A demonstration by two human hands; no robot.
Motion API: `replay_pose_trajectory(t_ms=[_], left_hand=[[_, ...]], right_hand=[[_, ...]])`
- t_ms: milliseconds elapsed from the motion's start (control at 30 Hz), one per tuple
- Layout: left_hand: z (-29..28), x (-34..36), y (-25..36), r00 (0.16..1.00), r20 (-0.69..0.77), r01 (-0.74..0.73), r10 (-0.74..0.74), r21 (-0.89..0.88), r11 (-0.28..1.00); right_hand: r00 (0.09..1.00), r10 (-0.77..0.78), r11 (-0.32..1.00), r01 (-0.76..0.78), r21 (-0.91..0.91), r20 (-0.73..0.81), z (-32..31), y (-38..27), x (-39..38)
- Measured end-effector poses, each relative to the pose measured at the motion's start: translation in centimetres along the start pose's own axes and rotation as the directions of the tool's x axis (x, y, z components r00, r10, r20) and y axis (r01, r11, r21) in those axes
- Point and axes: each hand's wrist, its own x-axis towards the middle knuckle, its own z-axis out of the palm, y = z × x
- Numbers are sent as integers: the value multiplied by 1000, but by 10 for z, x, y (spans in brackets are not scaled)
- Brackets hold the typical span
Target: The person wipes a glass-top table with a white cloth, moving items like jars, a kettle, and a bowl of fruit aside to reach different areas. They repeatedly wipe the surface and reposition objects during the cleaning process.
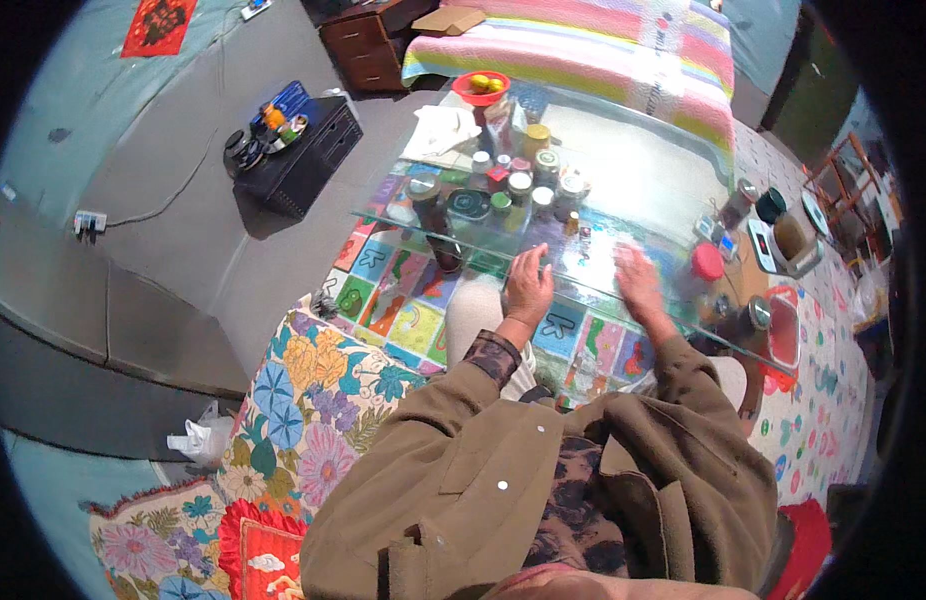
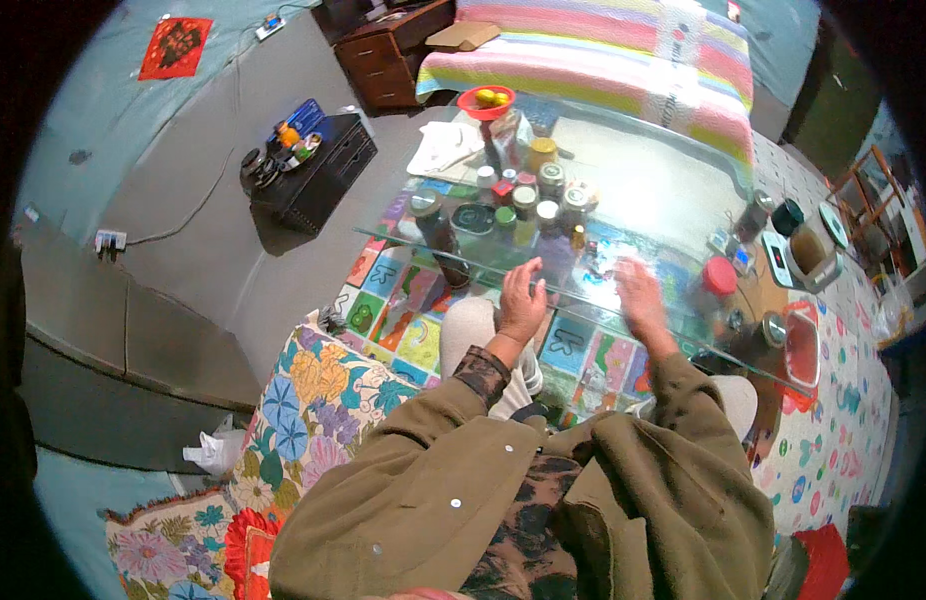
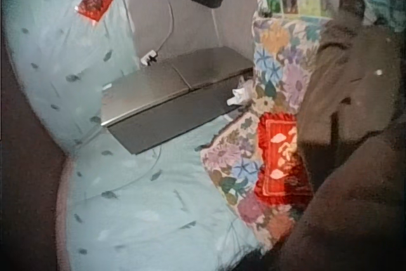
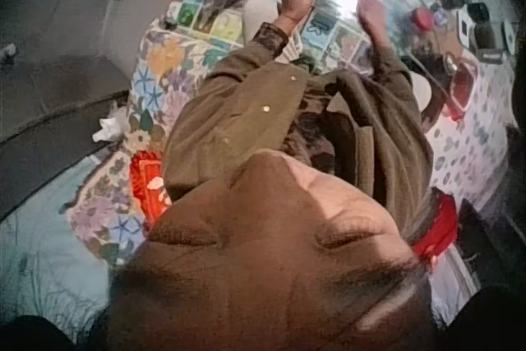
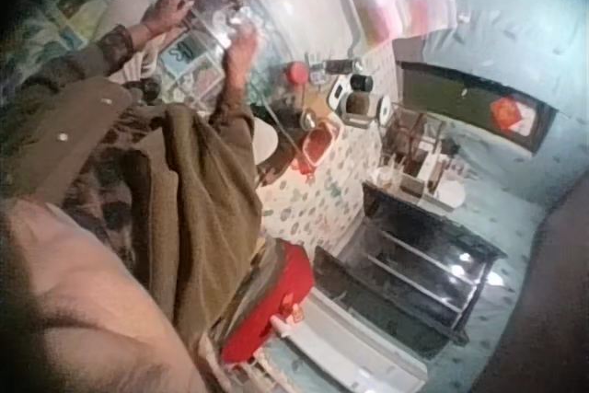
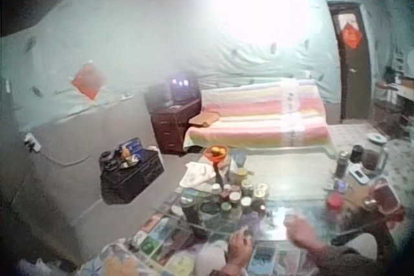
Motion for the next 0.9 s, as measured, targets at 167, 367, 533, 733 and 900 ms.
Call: replay_pose_trajectory(t_ms=[167, 367, 533, 733, 900], left_hand=[[1, -2, 6, 999, 5, -44, 44, -49, 998], [-10, -7, 9, 985, 8, -172, 174, -87, 981], [-8, -10, 11, 995, 14, -92, 95, -117, 989], [-19, 15, -4, 992, 75, 111, -101, -151, 982], [-40, 108, -62, 998, 2, -67, 69, -169, 983]], right_hand=[[947, 267, 923, -304, -236, -177, -13, 176, -87], [770, 628, 762, -638, -115, -112, -30, 254, -119], [889, 369, 927, -328, 183, -272, -55, 169, -98], [892, 448, 569, -341, 748, 65, -82, 66, -100], [871, 454, 557, -442, 703, 188, -119, 32, -139]])
